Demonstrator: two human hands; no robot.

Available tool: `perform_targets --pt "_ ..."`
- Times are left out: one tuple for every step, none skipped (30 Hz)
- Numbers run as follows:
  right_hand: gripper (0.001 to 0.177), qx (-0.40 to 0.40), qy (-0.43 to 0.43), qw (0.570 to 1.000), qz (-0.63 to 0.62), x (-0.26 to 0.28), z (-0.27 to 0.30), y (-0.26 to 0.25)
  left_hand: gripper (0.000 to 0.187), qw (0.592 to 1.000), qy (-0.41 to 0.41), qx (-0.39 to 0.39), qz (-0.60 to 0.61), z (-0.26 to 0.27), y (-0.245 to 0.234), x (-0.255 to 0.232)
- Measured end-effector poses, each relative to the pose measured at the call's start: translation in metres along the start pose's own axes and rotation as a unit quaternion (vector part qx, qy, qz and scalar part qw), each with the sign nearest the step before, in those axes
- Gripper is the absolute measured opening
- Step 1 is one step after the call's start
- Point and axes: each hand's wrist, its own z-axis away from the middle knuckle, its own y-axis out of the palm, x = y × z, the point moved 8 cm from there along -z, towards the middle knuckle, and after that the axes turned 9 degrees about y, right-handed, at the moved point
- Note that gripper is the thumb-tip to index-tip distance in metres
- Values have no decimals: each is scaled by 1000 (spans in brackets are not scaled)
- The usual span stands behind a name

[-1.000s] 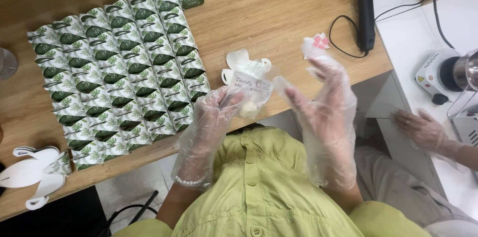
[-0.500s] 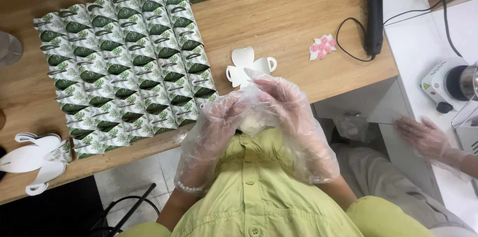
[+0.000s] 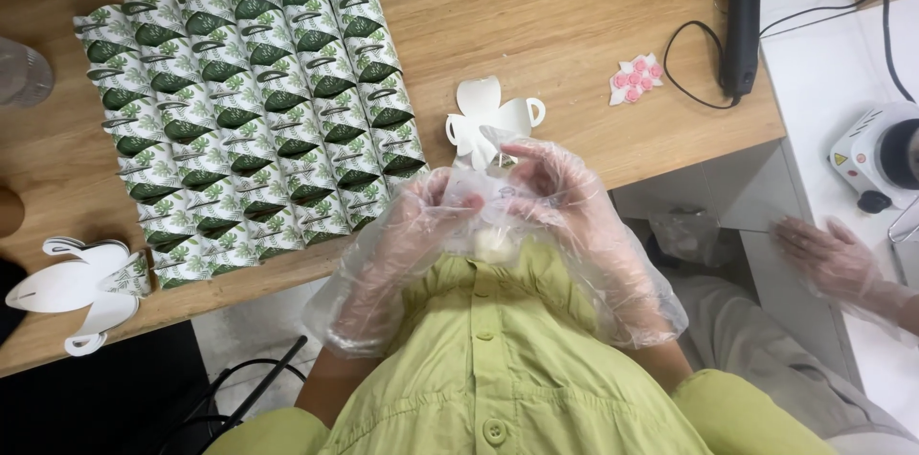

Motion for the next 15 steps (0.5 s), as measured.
perform_targets --pt "55 -4 -10 1000 13 5 2 1 24 999 -42 7 7 0 7 0" --pt "57 -8 -20 999 26 10 4 3 26 996 -84 15 13 1 14 -1" --pt "57 -10 -19 999 26 11 5 3 26 996 -86 16 15 0 13 1" --pt "58 -19 -28 999 21 14 7 2 28 997 -68 14 -32 -3 9 0" --pt "58 -27 -37 999 17 17 8 1 31 996 -49 12 -78 -5 6 -1" --pt "58 -29 -35 999 17 15 8 -1 31 996 -50 12 -76 -8 7 2" --pt "56 -44 -36 998 -9 14 7 -5 36 997 -46 6 -65 -10 7 3" --pt "55 -60 -36 997 -34 12 7 -10 42 998 -42 0 -54 -12 7 5" --pt "55 -61 -36 997 -34 8 6 -10 42 998 -43 0 -53 -11 13 -3" --pt "55 -87 -50 994 -51 7 7 -15 47 996 -23 29 -76 -11 24 -14" --pt "56 -113 -66 989 -67 7 7 -22 53 993 -2 57 -99 -12 34 -25" --pt "56 -114 -66 989 -66 6 6 -24 53 994 -2 59 -97 -16 36 -23" --pt "58 -139 -83 984 -79 6 6 -29 59 996 -7 38 -79 -19 34 -21" --pt "60 -163 -100 977 -92 6 7 -35 66 998 -12 17 -61 -22 33 -19" --pt "60 -163 -99 977 -92 8 7 -35 66 998 -13 17 -61 -22 38 -24"
